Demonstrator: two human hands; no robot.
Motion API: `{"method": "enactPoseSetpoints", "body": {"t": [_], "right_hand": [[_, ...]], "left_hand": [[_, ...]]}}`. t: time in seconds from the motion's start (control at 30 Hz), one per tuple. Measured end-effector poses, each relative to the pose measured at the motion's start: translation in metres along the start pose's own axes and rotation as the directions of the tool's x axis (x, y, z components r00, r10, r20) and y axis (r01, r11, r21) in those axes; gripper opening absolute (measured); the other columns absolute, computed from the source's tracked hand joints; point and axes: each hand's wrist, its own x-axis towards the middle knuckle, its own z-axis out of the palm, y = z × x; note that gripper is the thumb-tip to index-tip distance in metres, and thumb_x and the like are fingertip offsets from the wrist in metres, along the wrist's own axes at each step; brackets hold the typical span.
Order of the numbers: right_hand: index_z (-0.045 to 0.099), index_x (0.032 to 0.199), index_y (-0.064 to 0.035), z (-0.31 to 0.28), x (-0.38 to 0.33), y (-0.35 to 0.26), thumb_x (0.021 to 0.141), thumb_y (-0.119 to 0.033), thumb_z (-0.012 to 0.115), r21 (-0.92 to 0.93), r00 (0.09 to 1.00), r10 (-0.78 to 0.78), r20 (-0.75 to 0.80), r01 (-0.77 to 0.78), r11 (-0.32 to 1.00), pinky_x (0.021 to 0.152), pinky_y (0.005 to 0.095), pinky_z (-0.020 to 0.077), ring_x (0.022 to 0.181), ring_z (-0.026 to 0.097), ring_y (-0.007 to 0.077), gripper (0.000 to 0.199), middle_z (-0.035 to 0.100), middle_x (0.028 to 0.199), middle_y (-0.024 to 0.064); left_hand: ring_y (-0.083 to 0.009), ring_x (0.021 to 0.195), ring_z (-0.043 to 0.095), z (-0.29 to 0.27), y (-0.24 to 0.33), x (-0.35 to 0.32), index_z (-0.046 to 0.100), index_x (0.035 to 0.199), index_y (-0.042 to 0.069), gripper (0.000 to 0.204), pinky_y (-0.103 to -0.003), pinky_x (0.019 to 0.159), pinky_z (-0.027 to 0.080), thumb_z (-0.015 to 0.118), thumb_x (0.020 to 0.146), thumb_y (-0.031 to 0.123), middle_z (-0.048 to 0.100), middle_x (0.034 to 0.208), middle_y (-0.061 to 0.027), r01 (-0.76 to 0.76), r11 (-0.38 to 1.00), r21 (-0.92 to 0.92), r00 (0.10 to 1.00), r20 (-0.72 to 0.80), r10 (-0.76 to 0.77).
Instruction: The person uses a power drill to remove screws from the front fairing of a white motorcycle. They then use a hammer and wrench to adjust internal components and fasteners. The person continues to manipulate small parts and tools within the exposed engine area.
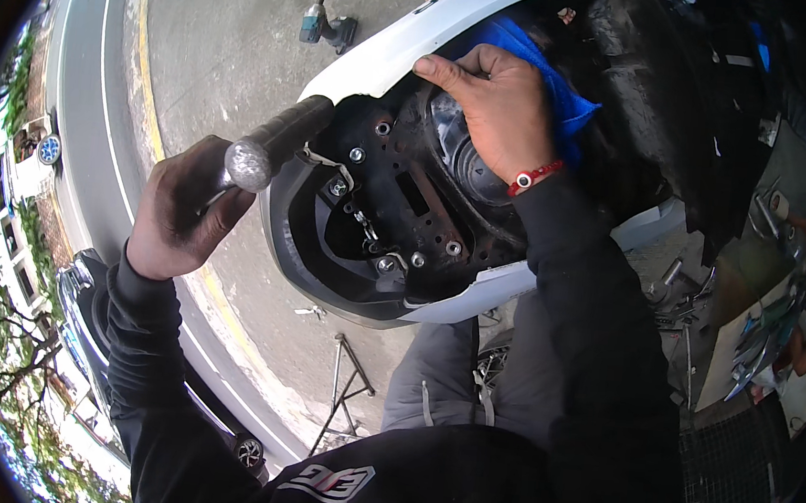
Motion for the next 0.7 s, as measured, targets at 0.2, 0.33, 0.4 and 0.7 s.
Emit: {"method": "enactPoseSetpoints", "body": {"t": [0.2, 0.33, 0.4, 0.7], "right_hand": [[0.048, 0.061, -0.0085, 0.002, 0.002, 0.007, 0.086, -0.029, 0.082, -0.039, 0.992, -0.122, -0.016, 0.122, 0.992, 0.054, 0.0248, 0.0285, 0.06, 0.032, 0.0046, 0.047, 0.039, 0.061, -0.0062], [0.045, 0.06, -0.0064, 0.002, 0.001, 0.011, 0.085, -0.033, 0.082, -0.041, 0.977, -0.209, -0.032, 0.207, 0.977, 0.053, 0.0271, 0.0286, 0.059, 0.03, 0.0067, 0.052, 0.037, 0.06, -0.005], [0.044, 0.058, -0.0064, 0.003, 0.001, 0.013, 0.085, -0.034, 0.082, 0.045, 0.98, -0.197, -0.025, 0.198, 0.979, 0.052, 0.028, 0.0283, 0.058, 0.029, 0.0071, 0.054, 0.035, 0.058, -0.0051], [0.045, 0.055, -0.008, 0.008, -0.005, 0.016, 0.082, -0.042, 0.082, -0.306, 0.919, -0.341, -0.197, 0.273, 0.912, 0.049, 0.0289, 0.0273, 0.052, 0.03, 0.0069, 0.057, 0.035, 0.054, -0.0043]], "left_hand": [[-0.0196, 0.09, 0.065, 0.001, 0.002, 0.012, 0.06, 0.12, -0.002, 0.043, -0.034, 0.084, 0.051, 0.071, 0.093, 0.03, 0.067, 0.098, -0.0137, 0.026, 0.998, -0.051, 0.999, 0.043, -0.024], [-0.0194, 0.086, 0.064, 0.002, 0.006, 0.018, 0.058, 0.116, -0.003, 0.041, -0.033, 0.08, 0.051, 0.067, 0.097, 0.032, 0.066, 0.091, -0.0138, 0.007, 0.998, 0.065, 0.999, 0.035, -0.01], [-0.0193, 0.082, 0.064, 0.0, 0.009, 0.021, 0.058, 0.112, -0.004, 0.039, -0.034, 0.077, 0.051, 0.066, 0.098, 0.032, 0.065, 0.085, -0.0137, -0.015, 0.986, 0.167, 0.999, 0.046, 0.008], [-0.0441, 0.065, 0.06, 0.007, -0.01, 0.048, 0.057, 0.095, -0.001, 0.046, -0.044, 0.06, 0.047, 0.05, 0.103, 0.044, 0.058, 0.069, -0.0228, -0.165, 0.895, 0.415, 0.979, 0.178, 0.098]]}}
